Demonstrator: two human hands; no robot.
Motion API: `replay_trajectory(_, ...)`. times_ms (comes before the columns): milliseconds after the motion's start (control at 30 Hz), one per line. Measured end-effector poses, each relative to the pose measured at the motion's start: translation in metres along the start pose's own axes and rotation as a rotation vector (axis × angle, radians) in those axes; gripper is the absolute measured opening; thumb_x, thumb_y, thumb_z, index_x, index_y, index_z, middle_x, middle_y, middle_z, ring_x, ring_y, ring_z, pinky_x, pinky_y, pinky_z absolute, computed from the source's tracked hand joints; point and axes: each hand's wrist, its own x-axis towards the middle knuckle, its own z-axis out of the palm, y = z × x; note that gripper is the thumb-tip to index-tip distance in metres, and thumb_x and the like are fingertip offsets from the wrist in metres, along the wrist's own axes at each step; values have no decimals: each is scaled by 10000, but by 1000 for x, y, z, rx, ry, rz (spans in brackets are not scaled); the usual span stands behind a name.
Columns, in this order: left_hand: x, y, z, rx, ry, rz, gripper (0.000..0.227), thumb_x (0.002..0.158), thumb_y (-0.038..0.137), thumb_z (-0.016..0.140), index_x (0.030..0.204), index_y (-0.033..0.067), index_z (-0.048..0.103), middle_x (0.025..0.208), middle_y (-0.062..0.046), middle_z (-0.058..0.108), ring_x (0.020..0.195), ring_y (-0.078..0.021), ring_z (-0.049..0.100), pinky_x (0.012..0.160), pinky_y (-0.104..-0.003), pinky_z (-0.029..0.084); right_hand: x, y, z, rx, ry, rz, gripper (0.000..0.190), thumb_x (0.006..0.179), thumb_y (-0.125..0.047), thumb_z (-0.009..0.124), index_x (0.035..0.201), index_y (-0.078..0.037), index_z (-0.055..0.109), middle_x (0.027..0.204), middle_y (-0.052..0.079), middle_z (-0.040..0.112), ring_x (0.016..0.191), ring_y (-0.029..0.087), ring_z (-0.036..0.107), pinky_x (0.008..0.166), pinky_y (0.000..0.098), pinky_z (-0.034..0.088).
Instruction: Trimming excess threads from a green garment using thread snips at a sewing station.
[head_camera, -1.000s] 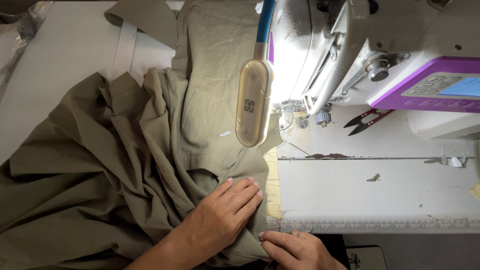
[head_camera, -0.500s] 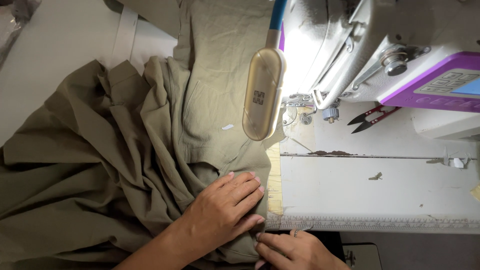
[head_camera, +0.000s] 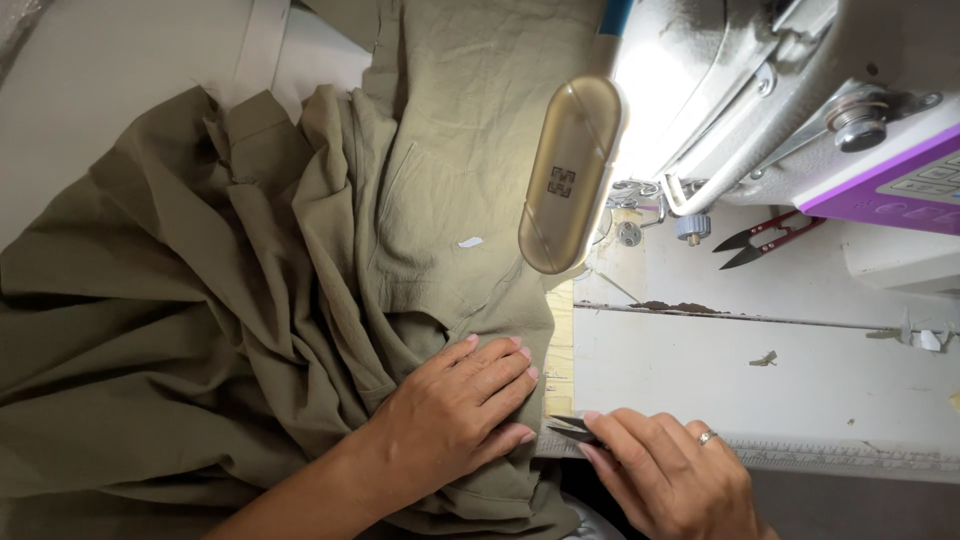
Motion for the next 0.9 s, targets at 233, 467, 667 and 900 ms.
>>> replay_trajectory(233, 1, 0, -3, -15, -8, -2, 498, 791, 205, 796, 1208, -14, 634, 1307, -148, 628, 1271, -290, 580, 1062, -461, 448, 6, -4, -1, 84, -5, 17, 320, 814, -225, 789, 1084, -78, 698, 962, 41, 742, 634, 87, 647, 481, 245, 413)
replay_trajectory(467, 0, 0, -3, -26, -20, -16, 498, 794, 195, 796, 1216, -15, 636, 1312, -151, 635, 1282, -295, 583, 1070, -466, 451, 12, -6, 0, 189, 19, 89, 287, 779, -191, 802, 1036, -88, 724, 907, 32, 746, 529, 93, 588, 449, 240, 440)
replay_trajectory(667, 1, 0, -3, -29, -17, -3, 504, 792, 196, 798, 1217, -16, 632, 1319, -153, 624, 1280, -300, 577, 1064, -468, 453, 7, -6, 9, 106, 67, 49, 356, 799, -205, 818, 1108, -72, 703, 964, 57, 738, 563, 112, 584, 482, 252, 445)
replay_trajectory(900, 1, 0, -1, -4, -16, -1, 508, 789, 206, 792, 1219, -4, 623, 1315, -137, 621, 1277, -289, 577, 1054, -461, 457, 13, -3, 4, 36, 80, -72, 355, 850, -187, 804, 1152, -36, 693, 1049, 59, 739, 613, 80, 597, 490, 241, 403)
